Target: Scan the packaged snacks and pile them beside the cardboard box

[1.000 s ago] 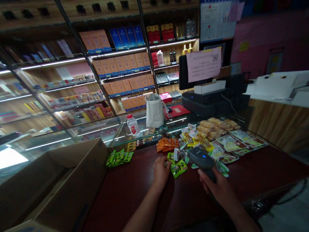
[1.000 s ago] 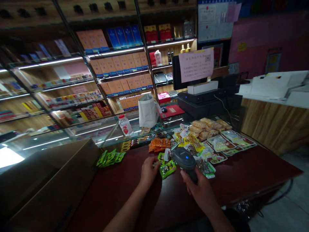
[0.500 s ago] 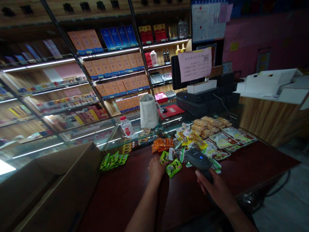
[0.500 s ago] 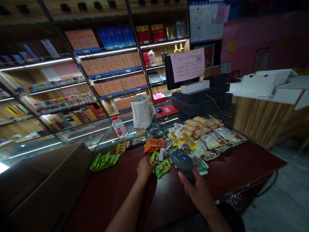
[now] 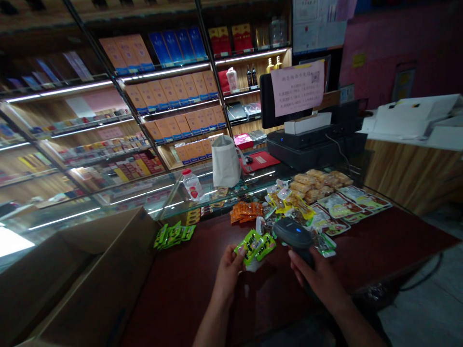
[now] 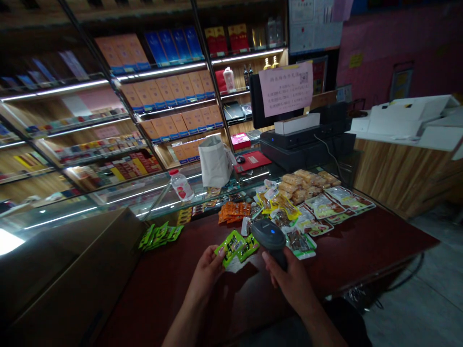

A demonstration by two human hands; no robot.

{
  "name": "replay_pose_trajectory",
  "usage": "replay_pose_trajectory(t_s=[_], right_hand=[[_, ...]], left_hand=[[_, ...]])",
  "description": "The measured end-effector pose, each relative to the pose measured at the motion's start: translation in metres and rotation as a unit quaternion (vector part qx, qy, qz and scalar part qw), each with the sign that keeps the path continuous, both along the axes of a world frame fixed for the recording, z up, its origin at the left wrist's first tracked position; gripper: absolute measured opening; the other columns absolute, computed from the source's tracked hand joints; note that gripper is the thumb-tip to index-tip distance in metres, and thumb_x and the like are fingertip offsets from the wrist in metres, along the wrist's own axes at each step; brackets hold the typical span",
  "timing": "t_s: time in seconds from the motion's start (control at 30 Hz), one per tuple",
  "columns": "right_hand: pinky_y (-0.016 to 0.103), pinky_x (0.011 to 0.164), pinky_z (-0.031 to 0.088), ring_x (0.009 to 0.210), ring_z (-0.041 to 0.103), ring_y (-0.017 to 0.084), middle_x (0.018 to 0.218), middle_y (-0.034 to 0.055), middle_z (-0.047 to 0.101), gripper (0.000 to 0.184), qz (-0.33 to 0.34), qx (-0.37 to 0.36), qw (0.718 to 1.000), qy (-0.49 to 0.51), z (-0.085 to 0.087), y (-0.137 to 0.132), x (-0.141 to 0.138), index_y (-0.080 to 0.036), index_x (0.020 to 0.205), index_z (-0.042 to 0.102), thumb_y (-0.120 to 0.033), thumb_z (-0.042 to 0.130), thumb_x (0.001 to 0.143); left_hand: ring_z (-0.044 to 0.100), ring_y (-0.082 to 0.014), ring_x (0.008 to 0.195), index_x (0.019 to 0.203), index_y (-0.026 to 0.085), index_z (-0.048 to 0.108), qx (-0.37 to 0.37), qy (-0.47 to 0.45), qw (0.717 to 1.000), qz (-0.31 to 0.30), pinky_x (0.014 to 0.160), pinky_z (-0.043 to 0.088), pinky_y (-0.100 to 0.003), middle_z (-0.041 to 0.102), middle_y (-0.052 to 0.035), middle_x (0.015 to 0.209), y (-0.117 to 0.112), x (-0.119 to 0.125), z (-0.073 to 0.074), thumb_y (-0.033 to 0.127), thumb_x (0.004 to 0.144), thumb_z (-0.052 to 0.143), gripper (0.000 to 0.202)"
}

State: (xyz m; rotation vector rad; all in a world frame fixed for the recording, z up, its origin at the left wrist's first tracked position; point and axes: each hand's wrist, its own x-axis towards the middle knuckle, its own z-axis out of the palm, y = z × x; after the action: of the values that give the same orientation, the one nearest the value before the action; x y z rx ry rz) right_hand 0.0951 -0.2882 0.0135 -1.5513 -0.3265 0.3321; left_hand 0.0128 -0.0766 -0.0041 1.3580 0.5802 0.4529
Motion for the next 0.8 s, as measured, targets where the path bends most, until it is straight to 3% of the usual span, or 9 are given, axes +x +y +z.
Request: replay_pose_trajectory(t_s=[0.13,0.4,0.57,0.8], right_hand=[[0.023,0.043,0.037,0.040,0.045,0.011,0.044,-0.0081,0.048,0.039,-0.004,0.006,1.000,0.000,0.002,0.009,-0.004,-0.021,0.075,0.056,-0.058,0.067,0.077],[0.025,0.043,0.040,0.043,0.050,0.014,0.050,-0.0059,0.055,0.037,-0.015,0.011,0.999,-0.027,0.010,0.022,-0.014,-0.021,0.081,0.057,-0.051,0.074,0.070],[0.027,0.048,0.042,0.044,0.052,0.016,0.047,-0.0049,0.055,0.034,-0.018,0.001,0.999,-0.043,0.018,0.021,-0.014,-0.022,0.077,0.056,-0.050,0.074,0.073],[0.025,0.046,0.042,0.043,0.051,0.013,0.052,-0.0042,0.056,0.042,0.028,0.021,0.999,-0.018,0.011,0.018,-0.010,-0.020,0.081,0.055,-0.060,0.066,0.080]], left_hand=[[0.053,-0.0099,0.063,0.088,0.019,0.059,0.000,-0.040,0.999,-0.027,0.056,0.041,-0.020,0.064,0.0008,0.078,-0.017,-0.018,0.017,0.045,0.067,0.081,0.041],[0.057,-0.0117,0.072,0.087,0.018,0.062,-0.036,-0.054,0.996,-0.059,0.063,0.045,-0.021,0.066,-0.0019,0.083,-0.043,-0.030,0.041,0.040,0.070,0.081,0.034],[0.060,-0.0132,0.067,0.080,0.015,0.071,-0.085,-0.022,0.996,-0.021,0.060,0.046,-0.022,0.070,-0.0049,0.077,-0.045,-0.031,0.038,0.041,0.060,0.086,0.036],[0.064,-0.0148,0.073,0.086,0.015,0.075,-0.026,-0.069,0.992,0.102,0.063,0.049,-0.022,0.074,-0.0078,0.089,-0.014,-0.028,0.030,0.042,0.060,0.085,0.039]])
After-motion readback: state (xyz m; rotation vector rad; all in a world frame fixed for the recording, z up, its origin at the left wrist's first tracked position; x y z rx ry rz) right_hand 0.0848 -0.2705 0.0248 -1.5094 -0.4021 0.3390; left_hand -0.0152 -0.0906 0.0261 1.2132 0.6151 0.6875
